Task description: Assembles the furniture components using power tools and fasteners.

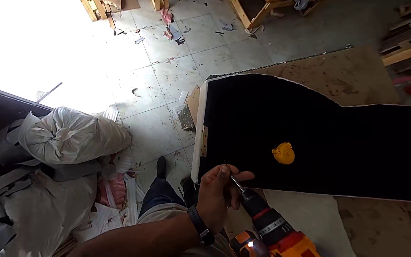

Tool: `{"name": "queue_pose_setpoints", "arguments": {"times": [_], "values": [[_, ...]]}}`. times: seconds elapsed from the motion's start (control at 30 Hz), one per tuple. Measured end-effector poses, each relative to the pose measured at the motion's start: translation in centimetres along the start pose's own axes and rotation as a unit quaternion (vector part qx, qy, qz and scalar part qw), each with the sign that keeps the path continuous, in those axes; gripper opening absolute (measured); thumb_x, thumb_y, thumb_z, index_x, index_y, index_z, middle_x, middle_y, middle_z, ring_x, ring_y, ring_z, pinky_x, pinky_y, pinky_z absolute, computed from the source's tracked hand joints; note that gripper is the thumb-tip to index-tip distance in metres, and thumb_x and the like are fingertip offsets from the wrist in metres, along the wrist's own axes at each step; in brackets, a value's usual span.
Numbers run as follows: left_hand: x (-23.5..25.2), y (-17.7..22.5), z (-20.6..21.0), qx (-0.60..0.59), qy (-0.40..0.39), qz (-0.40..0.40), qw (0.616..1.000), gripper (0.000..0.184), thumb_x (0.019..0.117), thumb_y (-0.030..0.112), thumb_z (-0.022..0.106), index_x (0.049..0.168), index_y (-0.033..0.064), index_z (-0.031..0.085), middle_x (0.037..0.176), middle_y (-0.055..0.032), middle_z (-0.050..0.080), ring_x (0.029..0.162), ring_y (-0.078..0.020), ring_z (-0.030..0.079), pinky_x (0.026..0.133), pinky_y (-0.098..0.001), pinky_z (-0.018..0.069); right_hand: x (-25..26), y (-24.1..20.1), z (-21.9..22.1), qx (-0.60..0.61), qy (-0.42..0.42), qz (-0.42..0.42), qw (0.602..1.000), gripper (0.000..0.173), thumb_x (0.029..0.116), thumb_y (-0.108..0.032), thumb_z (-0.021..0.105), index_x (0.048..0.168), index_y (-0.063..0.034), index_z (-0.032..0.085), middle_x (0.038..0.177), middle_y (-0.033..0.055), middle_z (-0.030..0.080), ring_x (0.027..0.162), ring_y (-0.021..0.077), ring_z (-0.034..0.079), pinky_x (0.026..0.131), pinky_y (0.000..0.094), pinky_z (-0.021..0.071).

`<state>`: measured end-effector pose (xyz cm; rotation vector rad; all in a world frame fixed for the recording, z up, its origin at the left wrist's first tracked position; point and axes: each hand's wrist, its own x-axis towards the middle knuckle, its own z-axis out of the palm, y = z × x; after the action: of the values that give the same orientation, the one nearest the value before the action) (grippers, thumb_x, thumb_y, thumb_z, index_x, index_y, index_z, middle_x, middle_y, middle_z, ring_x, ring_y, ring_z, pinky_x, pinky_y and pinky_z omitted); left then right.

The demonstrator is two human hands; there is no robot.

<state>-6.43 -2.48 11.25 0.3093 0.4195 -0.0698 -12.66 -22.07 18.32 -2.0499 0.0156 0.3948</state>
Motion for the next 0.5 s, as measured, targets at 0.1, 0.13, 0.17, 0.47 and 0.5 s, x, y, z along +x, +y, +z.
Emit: {"name": "queue_pose_setpoints", "arguments": {"times": [0.1,0.13,0.17,0.47,0.5], "values": [[0.7,0.4,0.4,-0.027,0.045,0.013,0.999,0.040,0.1137,0.025,0.033,0.119,-0.0030,0.060,0.110,-0.0260,0.073,0.050,-0.0071,0.054,0.045,-0.0197,0.0416,1.6,0.8,0.6,0.033,-0.019,-0.006,0.999,0.031,0.0948,-0.017,0.075,0.113,0.0065,0.066,0.098,0.0179,0.073,0.087,0.0283,0.072,0.084,0.0499,0.0613],[0.9,0.5,0.5,-0.041,0.050,0.016,0.998,0.040,0.1137,0.025,0.033,0.119,-0.0033,0.060,0.109,-0.0265,0.073,0.049,-0.0068,0.053,0.044,-0.0195,0.0412,2.2,0.8,0.8,0.051,-0.031,-0.010,0.998,0.029,0.0956,-0.016,0.074,0.112,0.0063,0.066,0.096,0.0179,0.072,0.084,0.0285,0.072,0.082,0.0501,0.0611],[1.0,0.7,0.7,-0.053,0.055,0.018,0.997,0.041,0.1137,0.025,0.033,0.119,-0.0038,0.061,0.109,-0.0269,0.073,0.048,-0.0068,0.053,0.043,-0.0194,0.0411,2.8,0.5,1.2,0.073,-0.044,-0.013,0.996,0.026,0.0962,-0.015,0.072,0.112,0.0049,0.066,0.093,0.0160,0.072,0.081,0.0266,0.071,0.079,0.0486,0.0613],[2.2,0.3,0.8,-0.088,0.086,0.028,0.992,0.037,0.1134,0.026,0.035,0.117,-0.0018,0.060,0.102,-0.0268,0.072,0.046,-0.0070,0.052,0.041,-0.0174,0.0394,4.0,0.9,1.7,0.094,-0.077,0.021,0.992,0.030,0.0979,-0.025,0.072,0.120,-0.0053,0.066,0.087,0.0023,0.071,0.073,0.0113,0.066,0.071,0.0340,0.0597],[2.2,0.2,0.7,-0.082,0.082,0.026,0.993,0.037,0.1133,0.026,0.036,0.117,-0.0016,0.060,0.102,-0.0271,0.072,0.046,-0.0069,0.052,0.041,-0.0173,0.0395,4.0,0.8,1.6,0.085,-0.072,0.023,0.993,0.029,0.0979,-0.026,0.072,0.118,-0.0056,0.067,0.087,0.0021,0.072,0.073,0.0108,0.067,0.071,0.0329,0.0602]]}}
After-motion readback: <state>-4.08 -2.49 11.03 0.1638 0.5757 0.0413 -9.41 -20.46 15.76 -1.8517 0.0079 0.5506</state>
